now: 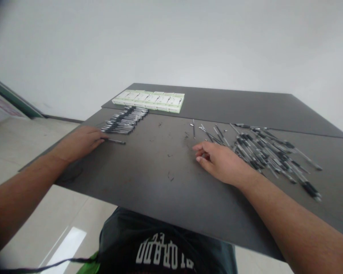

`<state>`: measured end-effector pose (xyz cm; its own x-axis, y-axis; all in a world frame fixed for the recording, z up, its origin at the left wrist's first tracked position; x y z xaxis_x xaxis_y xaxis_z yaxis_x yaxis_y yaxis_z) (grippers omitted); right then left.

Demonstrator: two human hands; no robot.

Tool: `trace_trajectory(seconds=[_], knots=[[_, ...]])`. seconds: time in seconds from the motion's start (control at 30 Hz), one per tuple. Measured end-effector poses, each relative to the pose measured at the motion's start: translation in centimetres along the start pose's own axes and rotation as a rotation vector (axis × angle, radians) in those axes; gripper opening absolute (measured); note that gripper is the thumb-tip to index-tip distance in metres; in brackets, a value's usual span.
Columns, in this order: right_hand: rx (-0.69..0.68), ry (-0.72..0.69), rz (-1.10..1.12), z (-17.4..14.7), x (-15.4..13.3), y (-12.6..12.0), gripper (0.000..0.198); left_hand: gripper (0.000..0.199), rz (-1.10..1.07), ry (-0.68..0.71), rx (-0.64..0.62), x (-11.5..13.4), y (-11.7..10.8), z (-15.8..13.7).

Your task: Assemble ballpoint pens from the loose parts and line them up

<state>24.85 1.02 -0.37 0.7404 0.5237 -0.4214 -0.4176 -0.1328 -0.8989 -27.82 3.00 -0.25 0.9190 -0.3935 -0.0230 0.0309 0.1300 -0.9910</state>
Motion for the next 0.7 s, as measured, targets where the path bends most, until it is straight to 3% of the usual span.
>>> trace_trajectory(seconds=[0.3, 0.7], knots=[[-0.016, -0.008, 0.013, 0.0, 0.2, 0.1, 0.034, 0.035, 0.046, -0.026, 0.022, -1.5, 0.9, 2.1], [-0.013, -0.023, -0.009, 0.1, -0.2, -0.2, 0.033, 0.031, 0.097, -0.052, -0.013, -0.2, -0.1, 3.0]])
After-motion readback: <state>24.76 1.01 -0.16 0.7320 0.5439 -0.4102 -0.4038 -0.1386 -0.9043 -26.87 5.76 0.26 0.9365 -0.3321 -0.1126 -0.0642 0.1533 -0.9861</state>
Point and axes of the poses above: each hand's wrist, its own z-axis towards the middle knuckle, its own y-axis out of the palm, x = y × z, the point moved 3 cm from there along z, towards the middle knuckle, and after that the axes turned 4 degrees about -z, right-handed, at the moved point
